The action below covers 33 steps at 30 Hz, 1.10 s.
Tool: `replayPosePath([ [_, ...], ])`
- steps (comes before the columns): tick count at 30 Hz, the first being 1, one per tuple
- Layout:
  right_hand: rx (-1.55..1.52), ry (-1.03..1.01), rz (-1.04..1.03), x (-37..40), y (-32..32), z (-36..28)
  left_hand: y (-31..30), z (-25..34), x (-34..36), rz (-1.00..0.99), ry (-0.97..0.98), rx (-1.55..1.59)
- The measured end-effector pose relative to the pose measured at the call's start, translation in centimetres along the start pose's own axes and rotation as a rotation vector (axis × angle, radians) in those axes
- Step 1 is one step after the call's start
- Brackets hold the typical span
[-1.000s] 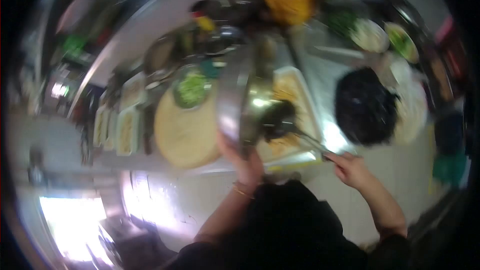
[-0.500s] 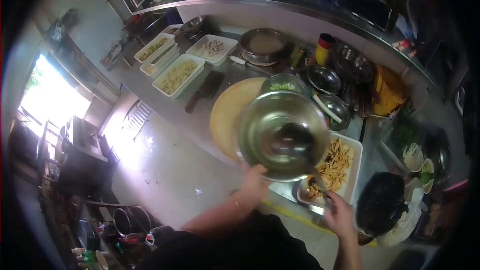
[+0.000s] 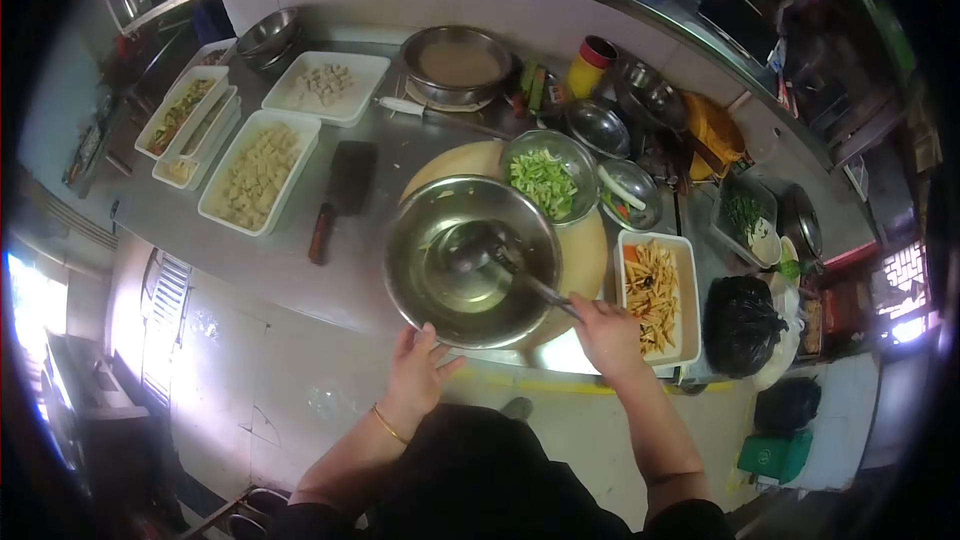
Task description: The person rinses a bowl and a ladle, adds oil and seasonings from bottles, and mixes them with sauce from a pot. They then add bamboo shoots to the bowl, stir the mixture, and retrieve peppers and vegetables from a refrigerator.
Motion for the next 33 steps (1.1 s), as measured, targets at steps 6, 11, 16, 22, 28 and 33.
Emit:
replayPosePath([
  [6,-0.299,-0.209,0.348,3.5,-2.7,-8.7,-10.2,1.9,0.7,0.109,-0.049,0.012],
  [11,-0.566,-0.621,0.244,8.1,2.6,-15.9,-19.2,3.8,3.9,0.35,0.065,0.128],
  [16,-0.685,-0.592,-0.039,11.0,7.7,-21.5,-28.5,6.6,4.3,0.437,0.073,0.38],
  [22,-0.529,-0.527,-0.167,13.8,10.1,-27.1,-35.8,17.5,-8.4,0.413,0.157,0.442],
  [28,-0.323,-0.326,-0.159,15.8,12.9,-33.1,-40.8,22.8,-25.2,0.383,0.099,0.82],
  [33,-0.301,-0.494,-0.252,15.3,18.2,-47.7,-42.3,20.9,-29.1,0.314,-0.237,1.059],
])
Point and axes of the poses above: each hand's wrist, its own x-axis away from the middle knuckle, its own y-axis out of the palm, z = x × y, the point moved 7 cm from there along -x, towards the middle knuckle, and after that the axes turned 12 degrees about y, right-handed, at the moved point
